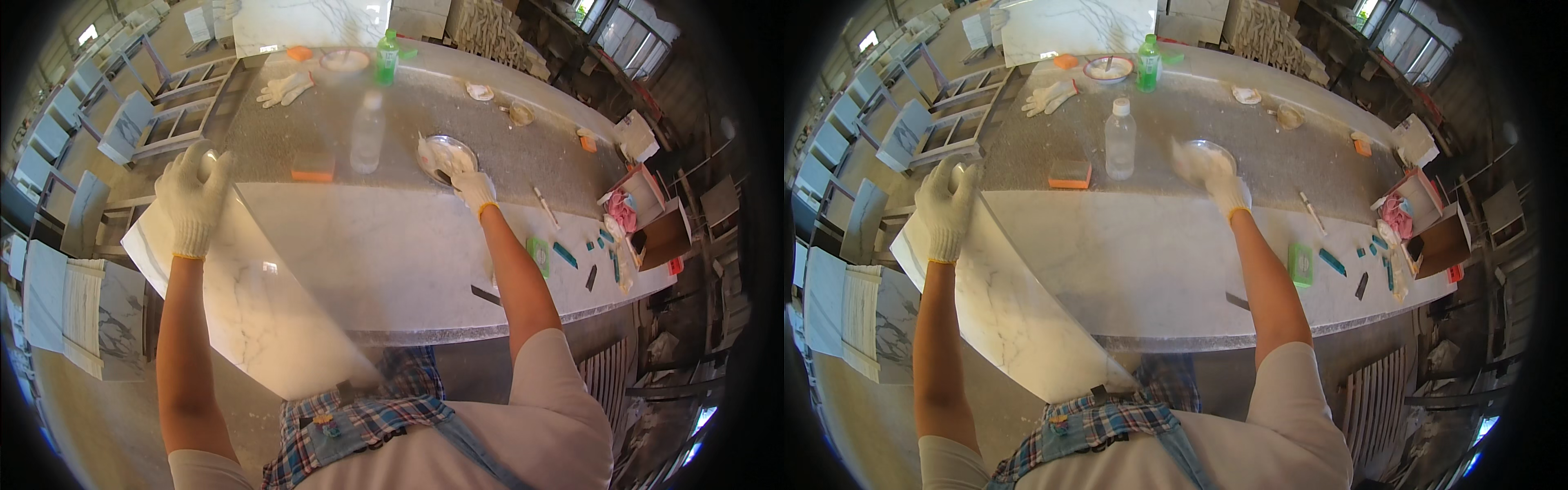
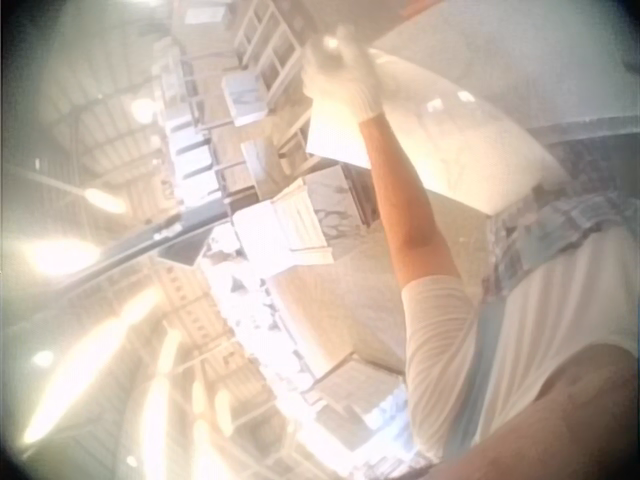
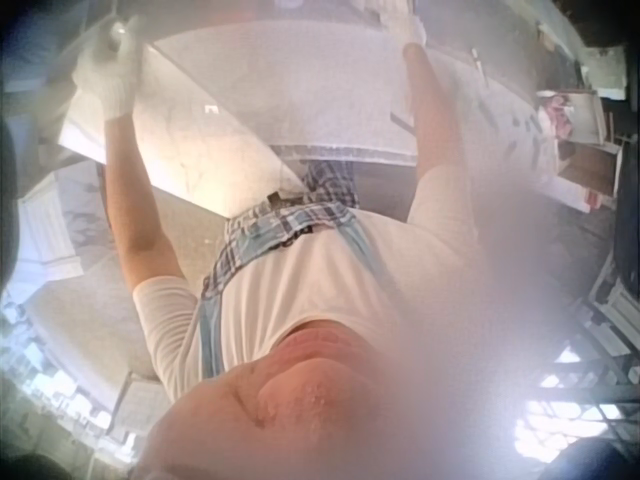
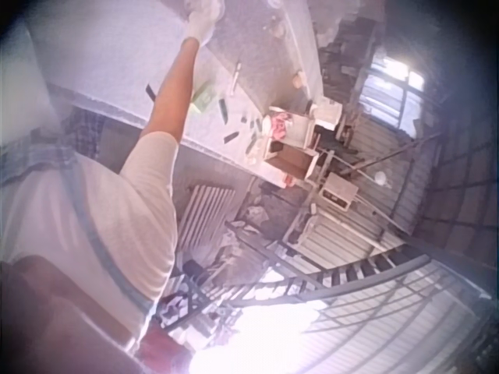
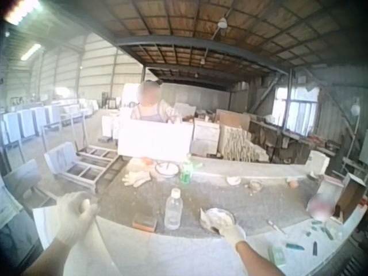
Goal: The person applies a white paste to a large white rectangular tile using a small metal spatula, spreading it across the surface and edges. The person repeatedly flips and repositions the tile on a workbench while continuing to spread the paste.
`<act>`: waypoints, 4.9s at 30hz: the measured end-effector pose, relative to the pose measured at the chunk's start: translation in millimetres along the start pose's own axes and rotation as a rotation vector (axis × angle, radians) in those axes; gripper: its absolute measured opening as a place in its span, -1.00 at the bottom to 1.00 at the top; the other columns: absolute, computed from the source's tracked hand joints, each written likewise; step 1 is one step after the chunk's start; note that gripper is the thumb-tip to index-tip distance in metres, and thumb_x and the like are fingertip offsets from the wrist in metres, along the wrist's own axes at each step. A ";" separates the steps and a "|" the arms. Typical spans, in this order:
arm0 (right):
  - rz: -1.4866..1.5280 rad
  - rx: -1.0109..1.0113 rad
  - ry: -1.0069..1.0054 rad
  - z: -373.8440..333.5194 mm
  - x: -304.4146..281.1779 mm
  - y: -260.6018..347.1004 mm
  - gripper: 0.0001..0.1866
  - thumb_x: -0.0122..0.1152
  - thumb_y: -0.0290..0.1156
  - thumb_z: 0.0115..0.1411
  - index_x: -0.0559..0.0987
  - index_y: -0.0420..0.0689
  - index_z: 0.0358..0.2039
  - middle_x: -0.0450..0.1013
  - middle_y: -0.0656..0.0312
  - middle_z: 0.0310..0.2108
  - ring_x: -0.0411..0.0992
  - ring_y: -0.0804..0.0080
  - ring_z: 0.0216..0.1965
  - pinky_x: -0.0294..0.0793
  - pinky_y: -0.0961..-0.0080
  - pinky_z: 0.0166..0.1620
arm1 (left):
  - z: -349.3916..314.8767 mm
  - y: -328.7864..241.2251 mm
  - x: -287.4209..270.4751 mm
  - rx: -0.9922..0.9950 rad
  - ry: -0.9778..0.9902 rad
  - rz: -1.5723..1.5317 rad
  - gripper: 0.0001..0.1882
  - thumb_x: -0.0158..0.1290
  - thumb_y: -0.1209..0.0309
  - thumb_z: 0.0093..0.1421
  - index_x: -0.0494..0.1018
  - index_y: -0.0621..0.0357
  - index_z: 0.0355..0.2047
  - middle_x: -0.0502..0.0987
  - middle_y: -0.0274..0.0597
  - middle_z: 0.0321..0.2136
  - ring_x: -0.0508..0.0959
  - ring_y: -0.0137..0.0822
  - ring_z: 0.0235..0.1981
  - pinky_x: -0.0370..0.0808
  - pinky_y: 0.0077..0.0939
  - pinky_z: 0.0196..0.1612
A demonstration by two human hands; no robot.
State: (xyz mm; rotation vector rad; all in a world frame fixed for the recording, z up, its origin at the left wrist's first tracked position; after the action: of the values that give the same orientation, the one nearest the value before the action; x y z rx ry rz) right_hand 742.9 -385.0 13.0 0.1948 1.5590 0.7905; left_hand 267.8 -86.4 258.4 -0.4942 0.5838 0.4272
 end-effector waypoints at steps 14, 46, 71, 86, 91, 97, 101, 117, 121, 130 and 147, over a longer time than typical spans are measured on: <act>0.537 0.225 0.182 -16.3 5.9 -13.0 -0.78 0.38 -0.32 0.14 0.69 -0.21 -0.30 0.52 0.33 -0.54 0.39 0.62 -0.65 0.25 0.60 -0.63 | 0.8 -2.4 -1.1 0.017 -0.014 -0.045 -0.68 0.21 0.13 0.11 0.53 0.14 -0.42 0.53 -0.09 -0.54 0.51 0.00 -0.40 0.40 -0.13 -0.24; 0.812 -0.318 0.756 -191.6 -31.8 371.2 -0.69 0.27 -0.30 0.30 0.65 -0.27 -0.09 0.46 0.35 -0.42 0.24 0.78 -0.55 0.15 0.82 -0.53 | -2.2 3.1 7.3 -0.211 0.121 0.004 -0.63 0.09 0.00 0.09 0.62 0.03 -0.41 0.58 -0.19 -0.45 0.52 -0.10 -0.27 0.30 -0.18 -0.04; 0.916 -0.218 0.726 -199.1 -31.5 344.7 -0.74 0.20 -0.35 0.35 0.62 -0.29 -0.10 0.38 0.40 -0.45 0.19 0.82 -0.56 0.10 0.85 -0.58 | -3.6 -1.6 -1.4 -0.101 -0.064 -0.003 -0.65 0.12 0.04 0.12 0.50 0.05 -0.54 0.56 -0.18 -0.48 0.52 -0.05 -0.29 0.30 -0.08 -0.16; 0.835 0.254 0.157 -94.3 -42.0 65.1 -0.86 0.21 -0.32 0.25 0.56 -0.04 -0.44 0.38 0.40 -0.61 0.19 0.72 -0.73 0.05 0.70 -0.68 | -24.7 -25.2 -25.3 0.090 -0.217 0.062 -0.49 0.17 0.10 0.16 0.49 0.18 0.01 0.55 -0.05 -0.07 0.46 0.03 0.03 0.27 -0.03 0.16; 0.810 0.206 0.135 -54.6 -23.3 22.8 -0.82 0.19 -0.33 0.22 0.53 -0.06 -0.51 0.36 0.36 -0.66 0.22 0.61 -0.74 0.10 0.59 -0.69 | -73.6 -0.7 -23.6 -0.071 -0.146 0.119 -0.41 0.09 0.16 0.22 0.37 0.21 0.19 0.40 0.06 0.15 0.32 0.13 0.21 0.20 0.02 0.26; 0.093 -0.237 -0.001 -22.1 -13.7 16.4 -0.77 0.15 -0.33 0.22 0.51 -0.12 -0.55 0.39 0.28 -0.68 0.30 0.54 -0.73 0.21 0.47 -0.67 | -162.6 58.1 -29.9 -0.178 -0.153 0.185 -0.37 0.05 0.16 0.29 0.30 0.23 0.28 0.29 0.21 0.26 0.23 0.28 0.28 0.15 0.08 0.31; 0.034 -0.317 -0.231 -59.3 -28.0 44.6 -0.79 0.10 -0.30 0.25 0.63 -0.14 -0.34 0.46 0.24 -0.63 0.42 0.51 -0.64 0.31 0.44 -0.60 | -214.5 93.8 -32.2 -0.354 -0.221 0.242 -0.35 0.04 0.15 0.31 0.28 0.26 0.31 0.21 0.35 0.31 0.20 0.36 0.30 0.12 0.10 0.34; 0.563 -0.220 0.670 -337.2 100.0 230.4 -0.66 0.09 -0.25 0.41 0.60 -0.32 -0.24 0.44 0.40 -0.41 0.31 0.64 -0.41 0.36 0.55 -0.36 | -262.5 188.6 -44.6 -1.188 0.069 -0.418 -0.41 0.19 -0.06 0.14 0.54 0.17 -0.02 0.66 -0.07 -0.24 0.64 -0.19 -0.23 0.52 -0.30 -0.15; 0.668 -0.239 0.597 -348.7 83.5 245.2 -0.54 0.06 -0.09 0.43 0.43 -0.14 -0.53 0.19 0.48 -0.62 0.10 0.65 -0.59 0.12 0.47 -0.54 | -264.2 206.4 -36.2 -1.205 0.145 -0.537 -0.44 0.22 -0.06 0.15 0.58 0.25 -0.15 0.64 -0.12 -0.35 0.60 -0.30 -0.35 0.52 -0.36 -0.26; 0.788 -0.410 0.377 -399.2 26.0 250.8 -0.54 -0.02 -0.14 0.48 0.38 -0.22 -0.50 0.25 0.37 -0.56 0.18 0.57 -0.50 0.20 0.41 -0.44 | -267.5 166.1 -129.1 -1.191 -0.214 -0.986 -0.62 0.22 0.18 0.25 0.56 0.29 -0.16 0.47 -0.46 -0.55 0.35 -0.60 -0.64 0.23 -0.62 -0.61; 0.636 -1.224 -0.446 -421.6 -189.4 378.2 -0.68 -0.08 -0.46 0.42 0.51 -0.35 0.06 0.53 0.04 -0.11 0.48 0.30 -0.06 0.44 0.36 0.01 | -179.2 3.4 -450.7 -0.366 -0.914 -0.504 -0.45 -0.03 -0.06 0.41 0.41 0.28 -0.03 0.44 -0.21 -0.25 0.45 -0.37 -0.28 0.42 -0.46 -0.16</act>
State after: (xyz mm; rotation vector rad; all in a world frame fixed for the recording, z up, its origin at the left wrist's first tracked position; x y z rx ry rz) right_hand 260.6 -362.3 364.4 -0.0558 0.3824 1.9049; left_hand -148.0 -290.2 402.6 -0.7007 -0.5088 0.2325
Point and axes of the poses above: each hand's wrist, its own z-axis towards the middle knuckle, its own x-axis out of the palm, y = z × x, the point moved 8 cm from there along z, towards the middle knuckle
